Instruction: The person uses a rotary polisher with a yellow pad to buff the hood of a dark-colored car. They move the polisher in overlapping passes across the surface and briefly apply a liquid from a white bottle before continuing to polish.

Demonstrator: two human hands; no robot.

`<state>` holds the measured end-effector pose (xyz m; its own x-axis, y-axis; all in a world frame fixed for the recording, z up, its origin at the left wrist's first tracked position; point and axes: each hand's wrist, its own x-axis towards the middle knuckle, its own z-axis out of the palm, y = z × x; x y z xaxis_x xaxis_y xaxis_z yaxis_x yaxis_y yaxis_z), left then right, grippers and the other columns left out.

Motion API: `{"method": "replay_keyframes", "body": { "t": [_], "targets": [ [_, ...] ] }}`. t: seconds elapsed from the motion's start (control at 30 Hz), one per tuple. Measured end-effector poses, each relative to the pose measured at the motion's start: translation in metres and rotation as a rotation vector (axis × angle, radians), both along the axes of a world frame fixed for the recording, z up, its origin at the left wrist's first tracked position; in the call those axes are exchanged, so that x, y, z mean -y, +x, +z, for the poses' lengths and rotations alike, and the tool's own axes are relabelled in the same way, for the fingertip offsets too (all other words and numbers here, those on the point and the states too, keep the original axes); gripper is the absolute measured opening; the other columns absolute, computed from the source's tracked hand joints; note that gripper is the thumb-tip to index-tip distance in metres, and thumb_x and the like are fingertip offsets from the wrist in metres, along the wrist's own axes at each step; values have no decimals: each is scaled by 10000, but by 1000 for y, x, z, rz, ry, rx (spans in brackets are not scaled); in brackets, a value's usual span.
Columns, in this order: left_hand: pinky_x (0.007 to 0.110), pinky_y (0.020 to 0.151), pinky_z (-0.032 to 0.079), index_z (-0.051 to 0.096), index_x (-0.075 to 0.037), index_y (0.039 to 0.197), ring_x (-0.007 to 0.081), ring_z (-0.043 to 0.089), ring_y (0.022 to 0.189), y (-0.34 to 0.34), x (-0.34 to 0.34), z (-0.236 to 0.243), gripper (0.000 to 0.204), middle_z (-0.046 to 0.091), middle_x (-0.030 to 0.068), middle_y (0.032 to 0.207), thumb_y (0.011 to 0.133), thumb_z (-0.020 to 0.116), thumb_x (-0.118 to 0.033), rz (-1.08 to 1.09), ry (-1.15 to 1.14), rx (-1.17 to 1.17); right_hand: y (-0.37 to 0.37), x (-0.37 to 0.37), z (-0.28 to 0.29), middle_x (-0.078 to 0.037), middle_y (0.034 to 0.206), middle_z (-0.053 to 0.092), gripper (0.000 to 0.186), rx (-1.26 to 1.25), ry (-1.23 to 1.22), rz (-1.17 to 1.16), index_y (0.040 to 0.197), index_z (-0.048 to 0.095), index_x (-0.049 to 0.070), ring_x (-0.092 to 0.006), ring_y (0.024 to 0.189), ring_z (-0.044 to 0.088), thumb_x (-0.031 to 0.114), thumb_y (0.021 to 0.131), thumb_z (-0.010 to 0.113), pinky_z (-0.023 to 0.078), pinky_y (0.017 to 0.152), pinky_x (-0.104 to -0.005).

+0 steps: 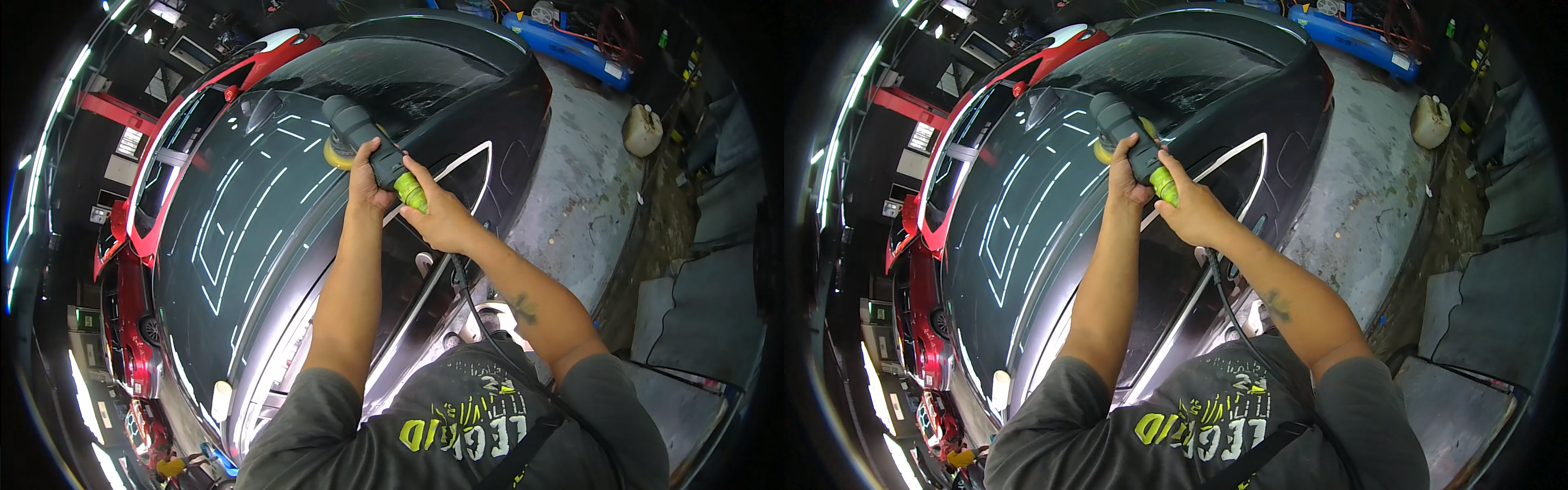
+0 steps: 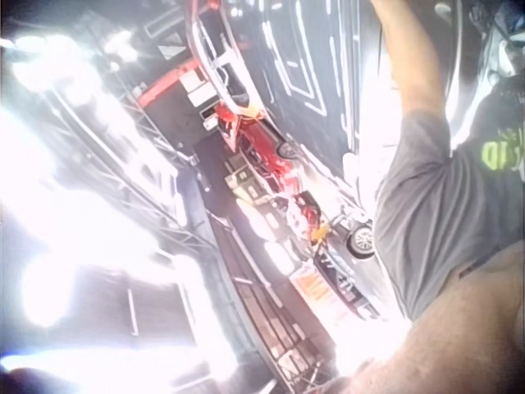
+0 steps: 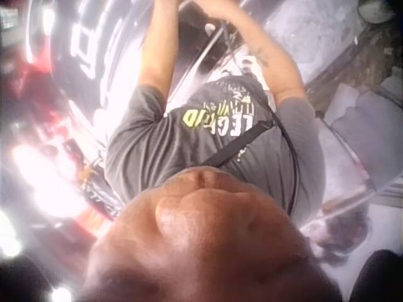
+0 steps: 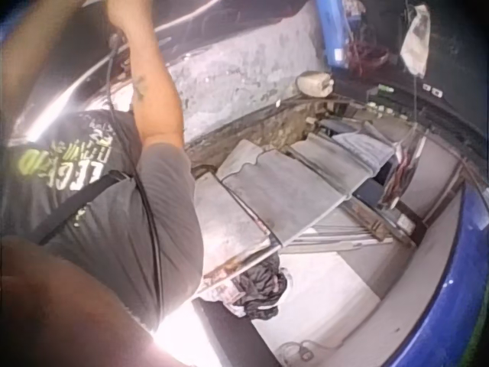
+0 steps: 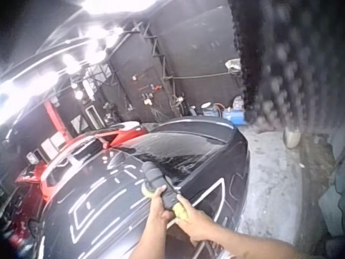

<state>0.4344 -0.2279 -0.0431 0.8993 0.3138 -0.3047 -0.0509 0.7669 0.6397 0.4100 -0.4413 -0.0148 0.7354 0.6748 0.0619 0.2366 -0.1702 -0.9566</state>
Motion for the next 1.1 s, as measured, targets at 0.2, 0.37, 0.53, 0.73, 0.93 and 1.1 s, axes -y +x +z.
{"method": "replay_keyframes", "body": {
  "t": [0.2,0.37,0.53,0.73,0.93,1.1],
  "targets": [
    [498,872,662,642,26,1188,332,756,915,3,-6,1,473,731,174,999,922,810,-327,-10,27,-13,4,-7,-14,-245,1070,750,922,-2,78,6,1785,201,291,-318,808,738,152,1040,726,599,742,-431],
    [504,944,650,667,58,1164,329,752,941,-39,-27,10,499,740,183,1015,932,790,-367,23,39,-13,-12,-17,13,-386,1286,713,931,-36,-33,148,1782,169,217,-546,1215,711,215,1032,722,546,1067,-532],
    [484,871,665,685,41,1097,331,761,905,-25,-19,9,425,739,180,973,937,787,-340,29,35,-43,-6,-13,5,-384,1270,718,914,-65,-11,107,1781,175,230,-545,1204,714,210,1038,708,547,1057,-540],
    [492,862,653,637,-28,1154,330,742,888,37,-11,-1,372,725,171,987,927,804,-271,2,-15,27,43,-4,5,-366,1262,725,923,-44,-24,54,1784,183,193,-503,1124,742,187,1022,704,584,978,-519],
    [517,901,657,623,29,1232,368,758,932,17,-71,12,498,736,213,1030,934,783,-336,93,53,33,47,-51,42,-383,1354,693,953,-72,-121,210,1783,186,148,-527,1253,698,248,1006,728,551,1083,-534],
    [579,973,644,599,41,1322,395,760,1025,-58,-111,30,569,742,242,1115,939,785,-335,353,173,69,20,-105,39,-375,1318,711,1032,104,-57,363,1779,214,132,-528,1239,704,323,945,791,555,1079,-517]
  ]
}}
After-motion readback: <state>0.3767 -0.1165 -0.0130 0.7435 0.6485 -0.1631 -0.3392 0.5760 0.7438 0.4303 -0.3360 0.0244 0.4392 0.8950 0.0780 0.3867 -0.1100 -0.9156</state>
